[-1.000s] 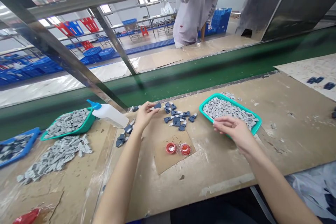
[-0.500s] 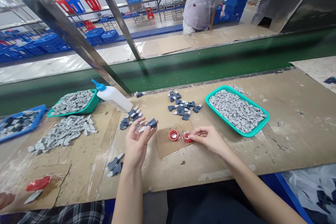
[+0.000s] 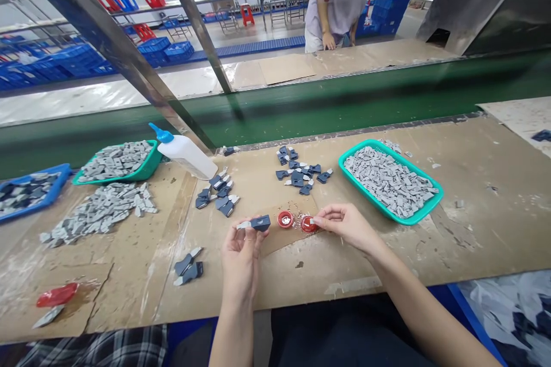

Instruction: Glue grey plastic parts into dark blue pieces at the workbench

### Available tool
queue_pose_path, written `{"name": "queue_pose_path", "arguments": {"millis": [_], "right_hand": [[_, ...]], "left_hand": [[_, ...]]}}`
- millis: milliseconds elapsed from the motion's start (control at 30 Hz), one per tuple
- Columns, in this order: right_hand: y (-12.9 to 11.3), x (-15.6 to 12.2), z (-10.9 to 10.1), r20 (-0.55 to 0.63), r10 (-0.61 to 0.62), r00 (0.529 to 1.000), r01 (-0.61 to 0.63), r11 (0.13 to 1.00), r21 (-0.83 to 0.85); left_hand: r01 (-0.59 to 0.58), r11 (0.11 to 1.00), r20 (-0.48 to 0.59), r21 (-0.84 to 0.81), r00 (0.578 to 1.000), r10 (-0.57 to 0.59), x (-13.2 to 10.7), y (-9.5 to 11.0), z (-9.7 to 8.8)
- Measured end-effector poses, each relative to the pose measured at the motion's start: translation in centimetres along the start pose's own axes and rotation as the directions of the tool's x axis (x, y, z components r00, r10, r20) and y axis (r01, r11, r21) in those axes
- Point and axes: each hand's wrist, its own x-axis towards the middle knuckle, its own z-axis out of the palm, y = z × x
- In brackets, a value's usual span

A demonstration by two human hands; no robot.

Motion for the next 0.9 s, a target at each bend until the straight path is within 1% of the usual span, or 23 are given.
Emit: {"name": "queue_pose_path", "arguments": {"millis": [100, 167, 233, 300, 367, 433, 567, 800, 900], "right_hand": [[-0.4, -0.3, 0.0, 0.013, 0.008, 1.000, -0.008, 0.999, 0.033], [-1.0, -0.7, 0.2, 0.031, -0.002, 1.000, 0.000, 0.997, 0.075], [-1.8, -1.2, 0.5, 0.054, -0.027, 0.998, 0.020, 0.992, 0.122], [-2.7, -1.8, 0.8, 0.074, -0.056, 0.996, 0.044, 0.987, 0.153], [-3.5, -2.2, 1.2, 0.098, -0.087, 0.991, 0.070, 0.984, 0.166], [-4.0, -2.4, 1.6, 0.125, -0.105, 0.987, 0.083, 0.981, 0.174], [-4.0, -2.2, 2.1, 0.150, -0.095, 0.984, 0.069, 0.983, 0.170], [-3.1, -2.0, 2.2, 0.127, -0.092, 0.988, 0.078, 0.991, 0.106], [-3.0, -2.2, 2.0, 0.170, -0.066, 0.983, 0.048, 0.993, 0.110]], "left_hand": [[0.052, 0.998, -0.046, -0.017, 0.998, -0.053, -0.8, -0.6, 0.5], [0.061, 0.998, -0.032, 0.019, 0.998, -0.060, -1.3, -1.0, 0.8], [0.030, 0.996, 0.015, 0.081, 0.999, -0.032, -1.8, -1.2, 1.0], [-0.026, 0.991, 0.066, 0.130, 0.998, 0.017, -2.3, -1.4, 1.4], [-0.074, 0.985, 0.095, 0.153, 0.994, 0.060, -2.7, -1.3, 2.0], [-0.093, 0.983, 0.121, 0.161, 0.990, 0.074, -3.0, -1.2, 2.6], [-0.101, 0.982, 0.154, 0.162, 0.985, 0.076, -3.4, -0.9, 3.4], [-0.153, 0.965, 0.157, 0.211, 0.980, 0.121, -4.0, -0.9, 3.7], [-0.146, 0.965, 0.176, 0.216, 0.978, 0.109, -4.1, -1.2, 3.8]]}}
